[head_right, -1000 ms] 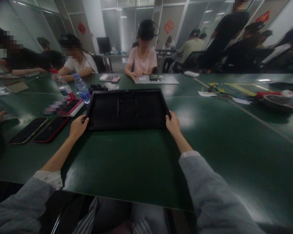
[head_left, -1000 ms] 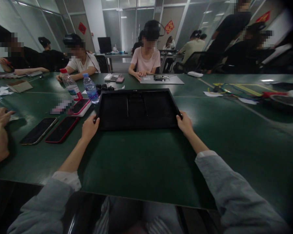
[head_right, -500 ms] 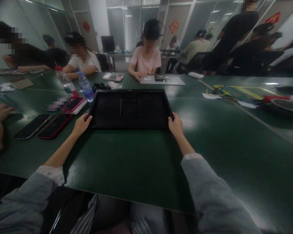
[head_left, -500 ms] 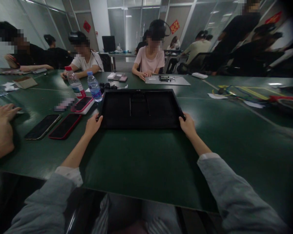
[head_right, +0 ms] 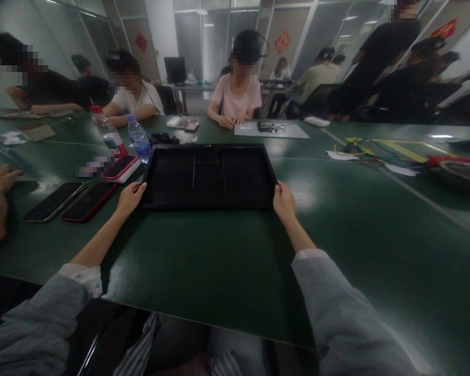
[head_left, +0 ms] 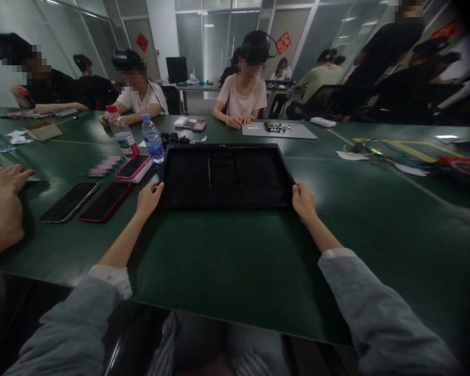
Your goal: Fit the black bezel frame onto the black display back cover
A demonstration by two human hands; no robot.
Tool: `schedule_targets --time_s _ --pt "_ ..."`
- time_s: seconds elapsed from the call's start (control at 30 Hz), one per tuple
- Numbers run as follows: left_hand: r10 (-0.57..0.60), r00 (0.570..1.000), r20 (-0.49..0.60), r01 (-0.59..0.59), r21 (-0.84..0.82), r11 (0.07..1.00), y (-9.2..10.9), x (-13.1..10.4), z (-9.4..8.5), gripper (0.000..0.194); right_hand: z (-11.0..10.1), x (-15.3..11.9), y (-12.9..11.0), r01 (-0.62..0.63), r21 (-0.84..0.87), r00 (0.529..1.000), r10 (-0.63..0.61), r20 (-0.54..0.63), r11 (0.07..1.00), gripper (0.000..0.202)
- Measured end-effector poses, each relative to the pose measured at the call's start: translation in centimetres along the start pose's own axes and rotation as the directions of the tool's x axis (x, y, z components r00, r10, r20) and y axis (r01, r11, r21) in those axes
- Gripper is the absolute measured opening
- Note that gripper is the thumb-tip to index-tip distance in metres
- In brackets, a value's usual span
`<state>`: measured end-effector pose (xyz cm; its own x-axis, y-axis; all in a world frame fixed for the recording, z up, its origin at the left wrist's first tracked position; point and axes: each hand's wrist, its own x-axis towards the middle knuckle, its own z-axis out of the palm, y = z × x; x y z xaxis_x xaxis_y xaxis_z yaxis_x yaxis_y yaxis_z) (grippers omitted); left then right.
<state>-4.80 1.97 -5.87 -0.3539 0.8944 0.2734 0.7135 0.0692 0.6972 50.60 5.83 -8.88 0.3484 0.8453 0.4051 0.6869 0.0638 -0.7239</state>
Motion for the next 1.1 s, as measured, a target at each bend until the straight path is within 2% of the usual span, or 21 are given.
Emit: schedule_targets --time_s 0.17,0.37,0.47,0.53,0.63,0.7,0.77,0.87,0.97,1.1 --pt "0.037 0.999 0.009 -0.038 0.111 0.993 0.7 -0.5 -0.4 0.049 -0.1 -0.1 -0.4 -0.021 -0.018 1.000 0.021 0.017 1.000 0.059" --pt "0.080 0.997 -0.002 -0.079 0.169 0.982 0.8 -0.7 -0.3 0.049 -0.1 0.0 -0.1 0.015 -0.014 1.000 -0.015 0.005 1.000 0.057" --pt "0.177 0.981 -0.073 -0.164 0.164 0.973 1.1 -0.9 -0.2 0.048 0.1 0.1 -0.1 0.005 -0.057 1.000 -0.004 0.011 0.998 0.061" --pt "0.269 0.953 -0.139 -0.245 0.169 0.955 1.5 -1.1 -0.2 0.050 0.1 -0.1 -0.4 0.010 -0.097 1.000 -0.009 0.013 0.995 0.062" --pt "0.370 0.909 -0.192 -0.334 0.192 0.923 2.4 -1.7 -0.4 0.054 -0.3 -0.9 -1.8 0.083 -0.227 0.994 -0.097 -0.052 0.970 0.060" --pt "0.410 0.889 -0.203 -0.367 0.222 0.904 3.1 -2.2 -0.6 0.058 -0.7 -1.8 -3.4 0.151 -0.369 0.976 -0.197 -0.091 0.917 0.059" --pt "0.431 0.875 -0.222 -0.376 0.251 0.892 3.7 -2.6 -0.9 0.063 -1.2 -2.7 -5.2 0.221 -0.474 0.952 -0.294 -0.084 0.852 0.059" --pt "0.442 0.865 -0.237 -0.373 0.285 0.883 4.1 -3.0 -1.1 0.072 -1.2 -4.0 -7.7 0.327 -0.511 0.911 -0.408 -0.051 0.795 0.064" --pt "0.452 0.872 -0.186 -0.384 0.312 0.869 4.1 -3.0 -0.9 0.080 -0.2 -5.1 -9.1 0.428 -0.472 0.876 -0.482 0.008 0.770 0.071" --pt "0.478 0.877 -0.037 -0.437 0.351 0.828 3.7 -3.1 -0.2 0.087 1.5 -6.2 -9.1 0.514 -0.437 0.846 -0.520 0.118 0.738 0.077"
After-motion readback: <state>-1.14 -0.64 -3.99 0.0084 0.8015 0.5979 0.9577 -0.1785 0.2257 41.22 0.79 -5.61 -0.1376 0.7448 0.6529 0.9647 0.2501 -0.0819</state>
